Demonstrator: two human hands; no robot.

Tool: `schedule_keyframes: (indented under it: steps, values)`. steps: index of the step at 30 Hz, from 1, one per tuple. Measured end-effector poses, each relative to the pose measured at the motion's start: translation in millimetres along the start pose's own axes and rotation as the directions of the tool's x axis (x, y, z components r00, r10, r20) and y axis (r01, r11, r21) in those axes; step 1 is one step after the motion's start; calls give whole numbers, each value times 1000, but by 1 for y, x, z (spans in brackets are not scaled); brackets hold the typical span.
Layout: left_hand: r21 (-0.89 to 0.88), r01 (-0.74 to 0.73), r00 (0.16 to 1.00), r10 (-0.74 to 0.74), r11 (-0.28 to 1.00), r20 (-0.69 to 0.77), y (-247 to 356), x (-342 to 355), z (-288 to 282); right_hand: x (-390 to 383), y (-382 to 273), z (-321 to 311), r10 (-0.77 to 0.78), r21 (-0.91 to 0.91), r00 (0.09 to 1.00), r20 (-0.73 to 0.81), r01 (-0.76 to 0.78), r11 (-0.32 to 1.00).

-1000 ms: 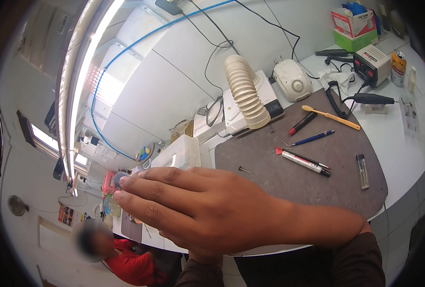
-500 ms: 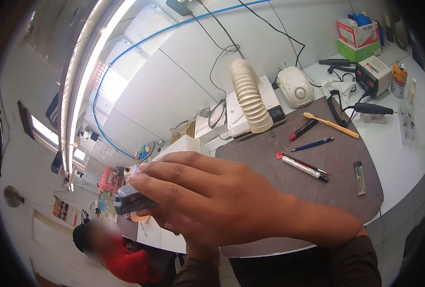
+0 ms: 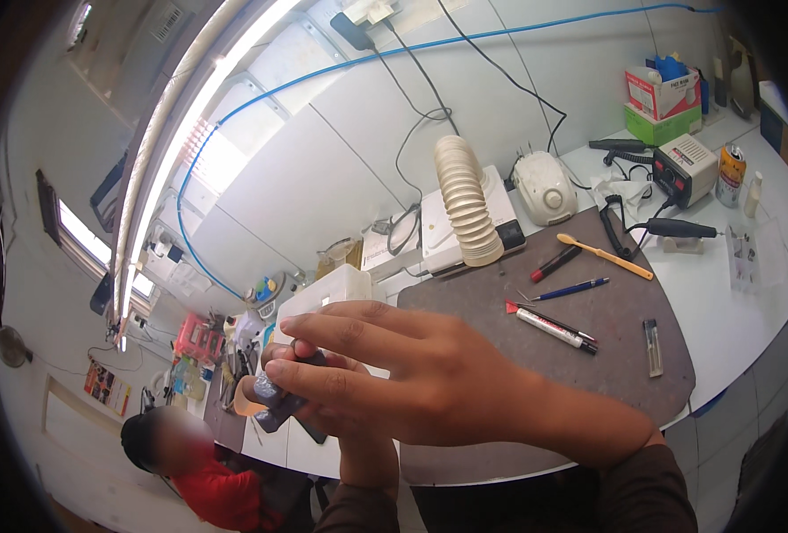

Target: The person handles a small gray component, then uses a rotary tool to grind a small metal piece. They open a plastic parts box, select a bit, and attach it to the rotary tool. The person continues to manipulate small components and tools on the workbench.

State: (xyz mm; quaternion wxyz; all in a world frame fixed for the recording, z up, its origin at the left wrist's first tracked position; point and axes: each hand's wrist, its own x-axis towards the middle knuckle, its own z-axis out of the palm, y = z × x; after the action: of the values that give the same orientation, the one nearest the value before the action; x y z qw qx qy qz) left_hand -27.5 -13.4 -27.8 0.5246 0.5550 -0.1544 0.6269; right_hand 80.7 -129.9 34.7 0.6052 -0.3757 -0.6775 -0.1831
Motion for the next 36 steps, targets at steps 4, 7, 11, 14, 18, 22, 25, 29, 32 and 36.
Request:
schedule_keyframes:
  steps: [4, 7, 11, 14, 18, 22, 25, 29, 32, 36]
  values:
    - [-79, -47, 998, 51, 996, 45, 1, 8, 4, 2, -2, 0, 9, 3, 1000, -6, -9, 1000]
    - [-163, 18, 996, -4, 986, 86, 1, 9, -1, 1, -1, -2, 4, -20, 1000, 3, -4, 1000]
    - [-66, -78, 996, 81, 995, 43, 1, 7, -1, 3, -3, -2, -7, -19, 1000, 19, 7, 1000]
    - [132, -210, 977, 202, 969, 76, 1, 12, 5, 7, -8, -7, 58, 9, 998, 18, -58, 998]
    - [519, -518, 853, 359, 680, 380, 15, 38, 11, 5, -2, -18, 115, 39, 993, 14, -116, 993]
    - [573, -613, 781, 306, 545, 545, 26, 48, 14, 4, 11, -24, -6, -58, 999, 31, 8, 998]
    - [549, -636, 753, 280, 542, 596, 26, 52, 14, 0, 17, -25, 68, 46, 997, 25, -69, 997]
    - [591, -572, 792, 198, 568, 577, 35, 53, 14, 0, 25, -29, 16, 82, 998, 65, -21, 996]
    - [628, -535, 815, 151, 565, 559, 41, 54, 18, -1, 29, -27, 0, 63, 999, 53, -3, 998]
    - [665, -485, 839, 86, 568, 538, 46, 53, 19, -3, 29, -24, 7, 37, 1000, 24, -8, 999]
